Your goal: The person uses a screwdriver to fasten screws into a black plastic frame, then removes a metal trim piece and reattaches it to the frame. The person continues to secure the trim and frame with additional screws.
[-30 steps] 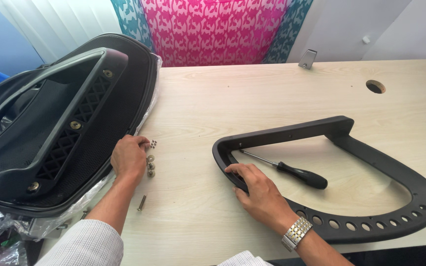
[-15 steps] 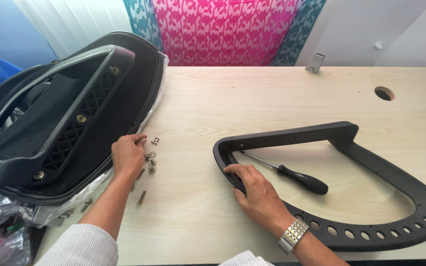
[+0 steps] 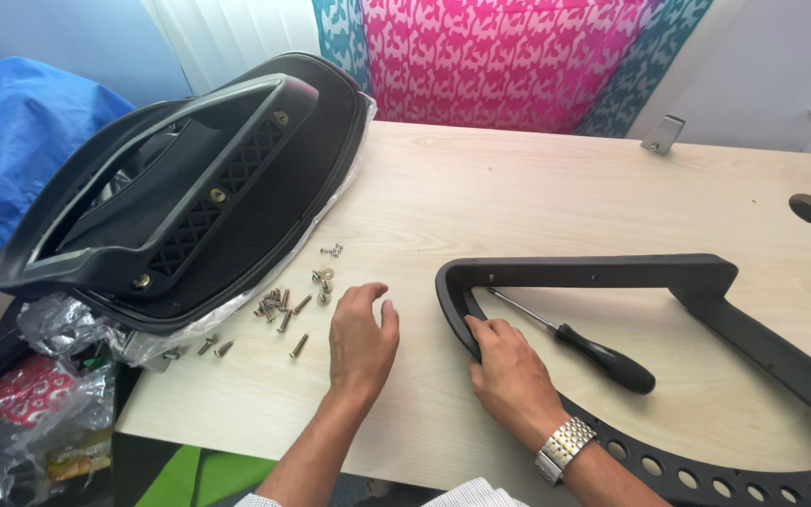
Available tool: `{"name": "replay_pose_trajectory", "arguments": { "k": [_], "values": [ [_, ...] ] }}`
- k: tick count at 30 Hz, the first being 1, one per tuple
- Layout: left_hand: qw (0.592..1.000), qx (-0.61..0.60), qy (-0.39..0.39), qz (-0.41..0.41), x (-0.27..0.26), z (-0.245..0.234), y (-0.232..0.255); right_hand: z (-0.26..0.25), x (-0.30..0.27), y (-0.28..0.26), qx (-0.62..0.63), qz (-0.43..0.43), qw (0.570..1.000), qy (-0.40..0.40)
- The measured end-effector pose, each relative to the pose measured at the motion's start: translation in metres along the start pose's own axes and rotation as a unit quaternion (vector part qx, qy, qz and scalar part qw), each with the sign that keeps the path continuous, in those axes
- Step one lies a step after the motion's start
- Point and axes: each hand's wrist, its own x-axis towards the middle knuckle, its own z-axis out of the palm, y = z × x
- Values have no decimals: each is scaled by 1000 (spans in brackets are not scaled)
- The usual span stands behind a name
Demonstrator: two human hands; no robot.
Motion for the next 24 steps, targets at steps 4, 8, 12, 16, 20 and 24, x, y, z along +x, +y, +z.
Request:
{"name": "replay_pose_trajectory", "arguments": {
  "k": [4,8,12,16,20,24],
  "values": [
    [999,42,-11,17,-31,-4,-10,1,-1,1,-5,-10,1000,4],
    [992,116,-6,41,-65,-2,-25,-1,0,0,-5,-10,1000,-3],
    [971,233,-21,42,-89,-2,-46,-2,0,-1,1,-4,1000,-13],
    [966,250,-62,5,-87,-2,-67,-3,1,-4,-9,9,1000,-26],
    [972,224,-60,32,-66,-2,-81,-4,0,-5,-10,8,1000,-25],
    [969,234,-69,41,-55,-4,-85,-6,0,-5,-5,6,1000,-25]
  ]
}}
